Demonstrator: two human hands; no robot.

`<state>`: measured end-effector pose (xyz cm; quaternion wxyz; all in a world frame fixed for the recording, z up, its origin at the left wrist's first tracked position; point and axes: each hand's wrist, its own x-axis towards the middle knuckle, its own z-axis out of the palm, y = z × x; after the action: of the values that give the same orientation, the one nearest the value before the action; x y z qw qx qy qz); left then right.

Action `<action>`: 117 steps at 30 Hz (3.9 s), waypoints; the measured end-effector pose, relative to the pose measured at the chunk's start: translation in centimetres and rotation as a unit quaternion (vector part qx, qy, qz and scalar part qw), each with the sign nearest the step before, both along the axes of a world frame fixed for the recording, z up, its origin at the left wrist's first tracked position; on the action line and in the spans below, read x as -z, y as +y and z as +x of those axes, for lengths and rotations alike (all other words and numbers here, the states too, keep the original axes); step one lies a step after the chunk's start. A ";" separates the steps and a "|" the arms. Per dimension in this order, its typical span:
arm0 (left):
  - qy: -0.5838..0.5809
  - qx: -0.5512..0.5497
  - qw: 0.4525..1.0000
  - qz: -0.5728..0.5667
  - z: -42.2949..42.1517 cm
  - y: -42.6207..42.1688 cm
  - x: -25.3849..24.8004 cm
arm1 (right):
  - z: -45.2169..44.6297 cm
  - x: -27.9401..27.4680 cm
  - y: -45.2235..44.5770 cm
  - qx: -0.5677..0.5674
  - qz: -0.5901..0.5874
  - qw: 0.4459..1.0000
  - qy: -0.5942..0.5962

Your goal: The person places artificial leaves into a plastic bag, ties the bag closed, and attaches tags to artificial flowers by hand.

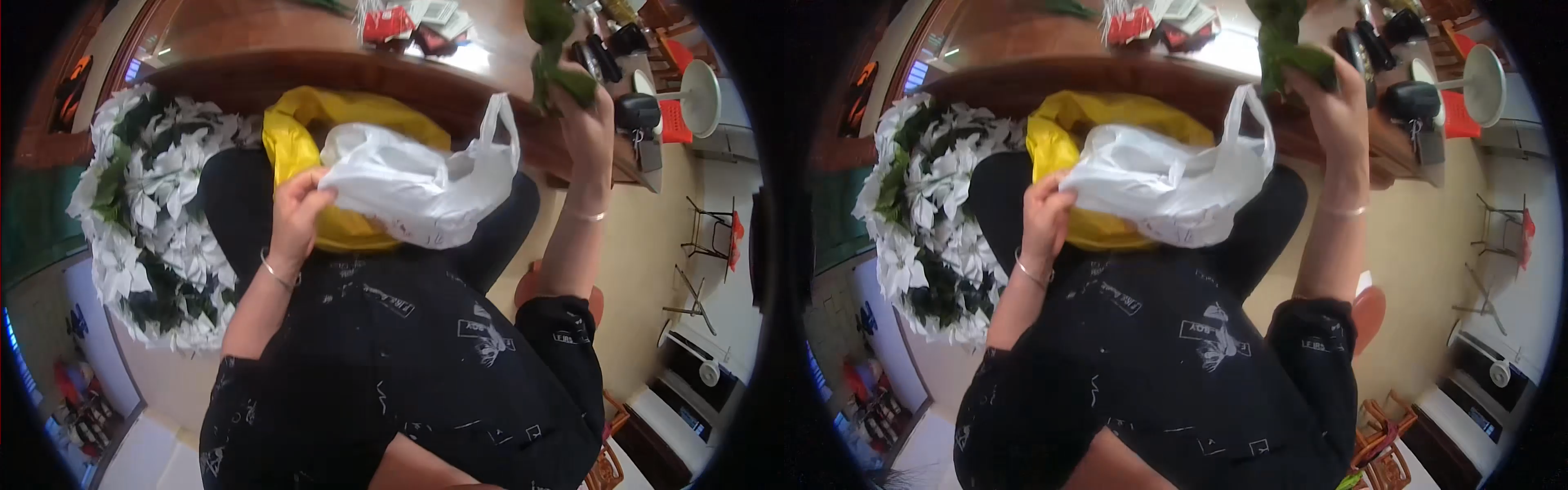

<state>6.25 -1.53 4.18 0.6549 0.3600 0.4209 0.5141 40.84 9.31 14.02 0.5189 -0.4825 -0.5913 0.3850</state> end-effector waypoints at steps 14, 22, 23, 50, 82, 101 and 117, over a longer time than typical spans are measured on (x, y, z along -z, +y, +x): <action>0.238 0.036 0.958 0.157 2.0 1.2 -2.2 | -6.6 7.2 -11.5 -0.216 -0.059 0.971 -0.088; 0.541 0.130 0.741 0.375 3.5 1.4 -2.7 | -6.6 9.4 -14.3 -0.172 -0.174 0.969 -0.015; 0.546 0.123 0.745 0.363 3.5 1.7 -2.4 | -6.6 9.7 -14.5 -0.168 -0.194 0.967 -0.009; 0.015 0.213 0.974 0.074 5.2 0.8 -10.9 | -5.4 10.2 -8.4 -0.026 -0.025 0.886 -0.462; 0.645 0.028 0.667 0.372 -3.4 28.3 -8.5 | 3.2 -10.2 8.0 0.022 -0.087 0.832 -0.547; 0.683 0.111 0.576 0.437 -6.9 28.6 -6.0 | 4.3 -10.0 8.2 -0.011 -0.172 0.895 -0.411; 0.543 0.239 0.718 0.364 -2.3 17.1 -17.2 | 4.1 -8.4 7.3 -0.037 -0.155 0.938 -0.309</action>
<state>3.91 15.58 21.36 0.2332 0.8768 0.3847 0.1700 44.93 16.64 22.45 0.2151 -0.6297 -0.6732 0.3226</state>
